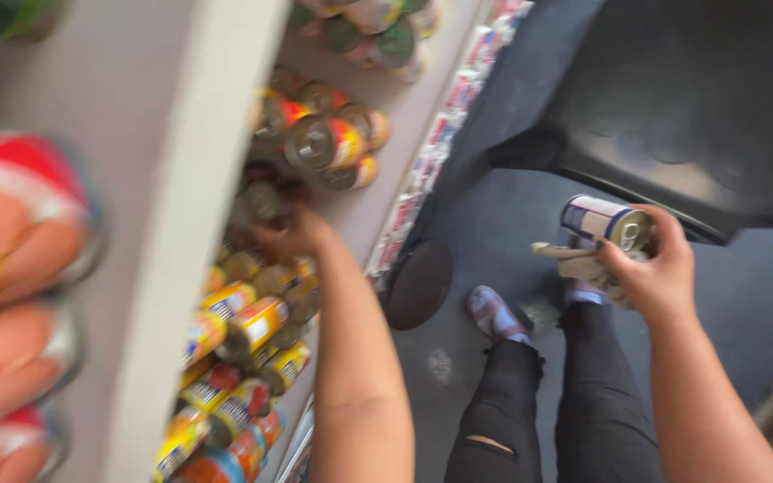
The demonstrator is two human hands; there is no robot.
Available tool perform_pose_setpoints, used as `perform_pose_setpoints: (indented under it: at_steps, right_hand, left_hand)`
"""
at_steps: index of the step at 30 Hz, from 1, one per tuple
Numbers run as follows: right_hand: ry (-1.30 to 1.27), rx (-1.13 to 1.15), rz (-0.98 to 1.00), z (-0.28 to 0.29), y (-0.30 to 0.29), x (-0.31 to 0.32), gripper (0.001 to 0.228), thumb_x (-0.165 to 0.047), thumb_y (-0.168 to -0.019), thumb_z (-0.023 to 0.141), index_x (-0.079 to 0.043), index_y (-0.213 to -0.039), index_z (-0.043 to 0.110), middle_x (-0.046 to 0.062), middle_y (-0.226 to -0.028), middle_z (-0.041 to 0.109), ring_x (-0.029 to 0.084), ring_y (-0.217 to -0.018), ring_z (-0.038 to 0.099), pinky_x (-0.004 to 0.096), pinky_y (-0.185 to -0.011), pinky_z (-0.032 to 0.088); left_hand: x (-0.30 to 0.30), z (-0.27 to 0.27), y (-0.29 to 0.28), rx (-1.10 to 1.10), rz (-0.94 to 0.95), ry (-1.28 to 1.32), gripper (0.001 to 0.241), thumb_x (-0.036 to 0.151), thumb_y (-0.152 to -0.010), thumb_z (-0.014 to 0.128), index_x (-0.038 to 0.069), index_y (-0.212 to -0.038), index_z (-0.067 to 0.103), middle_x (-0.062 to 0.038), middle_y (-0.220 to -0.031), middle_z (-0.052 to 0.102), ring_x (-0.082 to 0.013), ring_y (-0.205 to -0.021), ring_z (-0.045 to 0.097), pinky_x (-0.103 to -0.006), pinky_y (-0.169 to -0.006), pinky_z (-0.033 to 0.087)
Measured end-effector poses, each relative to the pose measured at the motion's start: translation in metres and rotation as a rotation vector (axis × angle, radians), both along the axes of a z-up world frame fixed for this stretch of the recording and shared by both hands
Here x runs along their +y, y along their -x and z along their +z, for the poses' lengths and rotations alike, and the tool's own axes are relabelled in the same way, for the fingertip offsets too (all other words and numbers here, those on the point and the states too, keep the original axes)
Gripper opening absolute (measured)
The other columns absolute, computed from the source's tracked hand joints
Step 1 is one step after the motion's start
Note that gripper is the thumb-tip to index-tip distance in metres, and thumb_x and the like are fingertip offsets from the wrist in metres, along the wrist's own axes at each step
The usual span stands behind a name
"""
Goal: Cleaning dust off canned goods with a cloth and organizing them on the shelf.
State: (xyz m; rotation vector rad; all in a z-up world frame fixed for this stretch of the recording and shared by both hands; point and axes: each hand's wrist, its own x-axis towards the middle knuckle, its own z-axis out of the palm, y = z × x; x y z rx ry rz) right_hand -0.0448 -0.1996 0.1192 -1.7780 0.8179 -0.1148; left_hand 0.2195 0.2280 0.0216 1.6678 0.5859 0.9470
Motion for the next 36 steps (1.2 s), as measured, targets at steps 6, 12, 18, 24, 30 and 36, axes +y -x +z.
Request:
perform_pose_setpoints:
  at_steps: [6, 12, 18, 24, 30, 36]
  right_hand:
    - [0.118, 0.166, -0.196, -0.033, 0.039, -0.065, 0.060, -0.017, -0.082, 0.085, -0.002, -0.133, 0.058, 0.012, -0.112, 0.071, 0.017, -0.100, 0.068, 0.033, -0.087, 0.055]
    - [0.278, 0.185, -0.225, -0.026, -0.004, -0.131, 0.056, -0.021, -0.081, 0.085, -0.011, -0.131, 0.063, 0.012, -0.113, 0.073, 0.023, -0.103, 0.072, 0.037, -0.089, 0.056]
    - [0.364, 0.260, -0.169, -0.062, -0.085, -0.200, 0.056, -0.031, -0.077, 0.087, -0.014, -0.126, 0.064, 0.015, -0.111, 0.074, 0.033, -0.105, 0.073, 0.043, -0.091, 0.056]
    - [0.406, 0.236, -0.036, -0.120, -0.105, -0.273, 0.065, -0.030, -0.080, 0.088, -0.010, -0.134, 0.058, 0.018, -0.120, 0.071, 0.033, -0.111, 0.069, 0.044, -0.093, 0.054]
    - [-0.133, 0.290, -0.020, -0.224, -0.054, -0.284, 0.033, -0.016, -0.100, 0.082, 0.003, -0.117, 0.061, 0.020, -0.107, 0.068, 0.028, -0.090, 0.065, 0.039, -0.078, 0.052]
    - [0.073, -0.030, -0.165, -0.100, -0.035, -0.104, 0.015, -0.009, -0.105, 0.063, -0.001, -0.117, 0.067, 0.008, -0.113, 0.065, 0.012, -0.098, 0.063, 0.026, -0.089, 0.052]
  left_hand:
    - [-0.080, 0.073, 0.096, -0.033, 0.086, 0.129, 0.083, 0.003, -0.084, 0.078, 0.002, -0.150, 0.027, -0.021, -0.133, 0.058, -0.0279, -0.107, 0.065, -0.0423, -0.093, 0.057]
    - [-0.283, 0.088, 0.190, 0.038, -0.654, 0.113, 0.075, 0.001, -0.092, 0.069, 0.002, -0.151, 0.024, -0.020, -0.155, 0.037, -0.0309, -0.142, 0.049, -0.0478, -0.121, 0.046]
    - [-0.485, 0.033, 0.130, 0.401, -1.090, -0.090, 0.066, -0.004, -0.077, 0.077, 0.006, -0.138, 0.054, -0.017, -0.144, 0.060, -0.0343, -0.137, 0.057, -0.0404, -0.114, 0.047]
    - [-0.568, -0.028, 0.079, 0.523, -1.149, -0.183, 0.069, -0.008, -0.074, 0.065, 0.013, -0.139, 0.054, -0.015, -0.143, 0.062, -0.0376, -0.134, 0.058, -0.0411, -0.110, 0.049]
    - [-0.438, 0.064, 0.085, 0.347, -1.213, -0.146, 0.081, 0.005, -0.081, 0.074, 0.010, -0.155, 0.040, -0.022, -0.150, 0.053, -0.0400, -0.142, 0.052, -0.0438, -0.115, 0.046]
    - [-0.187, 0.082, 0.118, 0.148, -0.558, 0.185, 0.032, 0.006, -0.105, 0.068, -0.006, -0.131, 0.054, -0.017, -0.120, 0.069, -0.0238, -0.109, 0.069, -0.0389, -0.102, 0.055]
